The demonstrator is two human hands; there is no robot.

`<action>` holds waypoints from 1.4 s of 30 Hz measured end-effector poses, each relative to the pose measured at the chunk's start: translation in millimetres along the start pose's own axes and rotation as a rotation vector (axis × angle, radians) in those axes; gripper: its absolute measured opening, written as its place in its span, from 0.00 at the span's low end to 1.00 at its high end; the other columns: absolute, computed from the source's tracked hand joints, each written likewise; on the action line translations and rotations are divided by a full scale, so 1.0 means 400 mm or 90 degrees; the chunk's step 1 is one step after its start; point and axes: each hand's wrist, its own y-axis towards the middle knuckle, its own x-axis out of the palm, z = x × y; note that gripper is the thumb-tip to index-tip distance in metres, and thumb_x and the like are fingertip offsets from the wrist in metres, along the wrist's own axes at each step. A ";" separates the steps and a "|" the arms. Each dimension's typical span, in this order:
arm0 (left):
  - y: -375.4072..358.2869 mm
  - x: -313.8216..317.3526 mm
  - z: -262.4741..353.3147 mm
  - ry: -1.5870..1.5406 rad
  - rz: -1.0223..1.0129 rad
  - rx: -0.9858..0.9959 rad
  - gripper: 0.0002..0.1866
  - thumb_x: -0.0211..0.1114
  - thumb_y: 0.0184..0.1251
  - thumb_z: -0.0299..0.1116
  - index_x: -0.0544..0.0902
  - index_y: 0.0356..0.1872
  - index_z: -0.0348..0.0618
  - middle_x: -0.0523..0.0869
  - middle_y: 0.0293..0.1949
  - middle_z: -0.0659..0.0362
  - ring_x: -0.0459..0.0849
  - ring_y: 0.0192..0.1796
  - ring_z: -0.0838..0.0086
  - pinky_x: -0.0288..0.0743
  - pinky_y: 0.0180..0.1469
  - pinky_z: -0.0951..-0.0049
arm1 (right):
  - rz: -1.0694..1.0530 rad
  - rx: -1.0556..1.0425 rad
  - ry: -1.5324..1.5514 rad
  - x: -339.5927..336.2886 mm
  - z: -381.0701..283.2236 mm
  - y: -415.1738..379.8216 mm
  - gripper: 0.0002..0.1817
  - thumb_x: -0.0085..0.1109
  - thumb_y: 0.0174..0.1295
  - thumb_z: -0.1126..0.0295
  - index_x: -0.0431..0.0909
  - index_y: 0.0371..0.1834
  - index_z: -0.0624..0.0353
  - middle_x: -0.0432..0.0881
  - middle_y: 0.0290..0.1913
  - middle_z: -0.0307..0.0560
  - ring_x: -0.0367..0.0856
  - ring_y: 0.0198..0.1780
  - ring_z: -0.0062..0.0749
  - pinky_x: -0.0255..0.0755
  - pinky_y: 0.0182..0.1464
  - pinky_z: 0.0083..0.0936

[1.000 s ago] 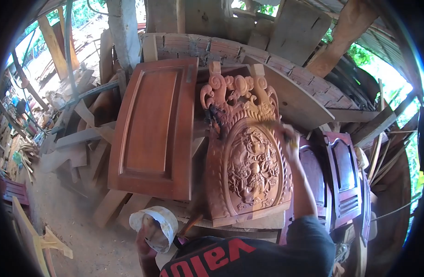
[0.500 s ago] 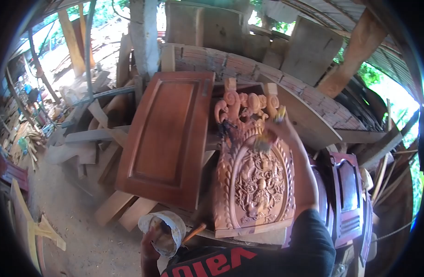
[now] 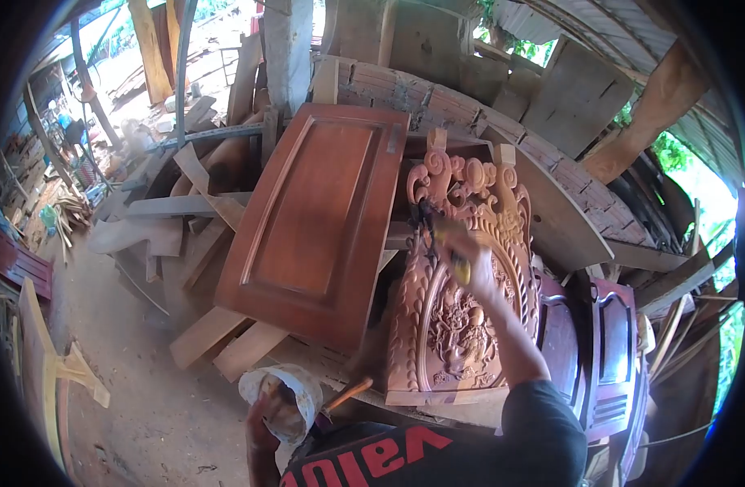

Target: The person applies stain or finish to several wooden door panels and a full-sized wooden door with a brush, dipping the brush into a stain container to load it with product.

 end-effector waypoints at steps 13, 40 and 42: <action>0.028 0.028 0.002 0.015 0.002 0.031 0.35 0.59 0.67 0.48 0.64 0.68 0.37 0.74 0.63 0.47 0.74 0.65 0.54 0.65 0.68 0.50 | -0.295 0.311 0.203 -0.027 0.162 0.204 0.13 0.62 0.66 0.58 0.82 0.34 0.57 0.84 0.29 0.38 0.78 0.22 0.17 0.70 0.19 0.17; 0.085 0.056 0.010 0.003 -0.174 -0.118 0.29 0.54 0.74 0.44 0.64 0.67 0.35 0.76 0.61 0.49 0.78 0.61 0.58 0.73 0.63 0.54 | -0.368 0.032 0.129 -0.072 -0.428 -0.437 0.07 0.67 0.54 0.70 0.79 0.34 0.55 0.81 0.39 0.50 0.81 0.30 0.37 0.74 0.30 0.30; 0.089 0.059 0.002 0.010 -0.182 -0.127 0.29 0.54 0.74 0.44 0.63 0.68 0.34 0.76 0.61 0.49 0.78 0.61 0.59 0.73 0.63 0.55 | -0.399 0.114 0.205 -0.092 -0.367 -0.442 0.06 0.66 0.57 0.68 0.81 0.34 0.56 0.82 0.39 0.47 0.82 0.31 0.33 0.75 0.30 0.26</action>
